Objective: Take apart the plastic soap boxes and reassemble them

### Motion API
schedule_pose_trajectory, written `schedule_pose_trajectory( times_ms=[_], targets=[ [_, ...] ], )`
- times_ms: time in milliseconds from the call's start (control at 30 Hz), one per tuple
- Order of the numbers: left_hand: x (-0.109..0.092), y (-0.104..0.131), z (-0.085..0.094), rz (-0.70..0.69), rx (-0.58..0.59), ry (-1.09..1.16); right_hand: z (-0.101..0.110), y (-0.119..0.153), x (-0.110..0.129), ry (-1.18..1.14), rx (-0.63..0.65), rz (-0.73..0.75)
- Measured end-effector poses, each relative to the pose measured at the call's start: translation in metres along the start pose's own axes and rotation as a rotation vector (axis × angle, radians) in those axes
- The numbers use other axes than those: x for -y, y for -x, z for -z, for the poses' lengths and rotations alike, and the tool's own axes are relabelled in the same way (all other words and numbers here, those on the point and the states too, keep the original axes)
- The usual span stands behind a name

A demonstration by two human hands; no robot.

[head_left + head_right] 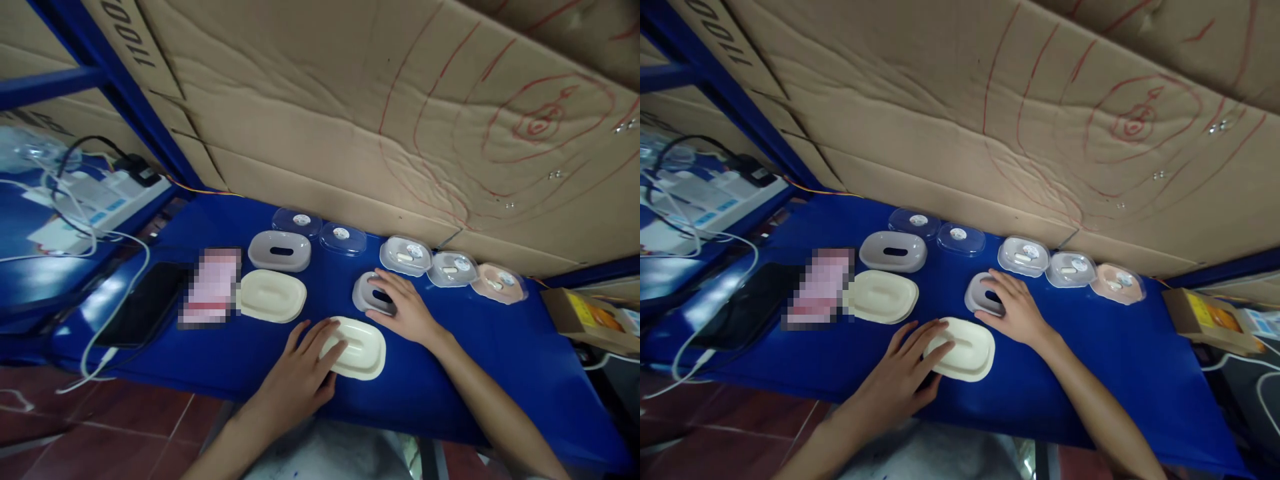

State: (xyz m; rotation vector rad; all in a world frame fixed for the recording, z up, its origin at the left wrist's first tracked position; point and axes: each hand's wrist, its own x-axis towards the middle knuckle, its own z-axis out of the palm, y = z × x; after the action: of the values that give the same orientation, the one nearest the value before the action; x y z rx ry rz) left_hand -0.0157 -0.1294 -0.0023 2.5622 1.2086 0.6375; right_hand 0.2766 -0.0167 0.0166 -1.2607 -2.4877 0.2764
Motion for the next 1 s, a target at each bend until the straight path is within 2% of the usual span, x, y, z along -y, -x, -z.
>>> schedule_pose_trajectory(
  times_ms=[100,300,467,600,767,867,1000],
  targets=[
    [-0.006,0.007,0.002,-0.031,-0.028,-0.066,-0.013,-0.021,0.007,0.064,-0.006,0.051],
    [-0.019,0.004,-0.011,-0.162,0.056,-0.087,-0.037,-0.075,0.029,0.112,0.007,0.141],
    [-0.01,-0.003,-0.019,-0.153,0.023,-0.074,-0.039,-0.093,0.037,0.107,0.036,0.188],
    [0.006,-0.009,-0.015,-0.161,0.029,-0.1,-0.015,-0.084,0.016,0.035,-0.063,0.171],
    [0.022,-0.021,-0.01,-0.176,0.005,-0.149,0.016,-0.048,-0.047,0.244,-0.179,-0.129],
    [0.023,-0.028,-0.009,-0.128,-0.009,-0.168,0.016,-0.024,-0.071,0.33,-0.142,-0.205],
    [0.009,-0.039,-0.008,-0.148,0.052,-0.183,0.008,-0.003,-0.065,0.383,-0.132,-0.181]
  ],
)
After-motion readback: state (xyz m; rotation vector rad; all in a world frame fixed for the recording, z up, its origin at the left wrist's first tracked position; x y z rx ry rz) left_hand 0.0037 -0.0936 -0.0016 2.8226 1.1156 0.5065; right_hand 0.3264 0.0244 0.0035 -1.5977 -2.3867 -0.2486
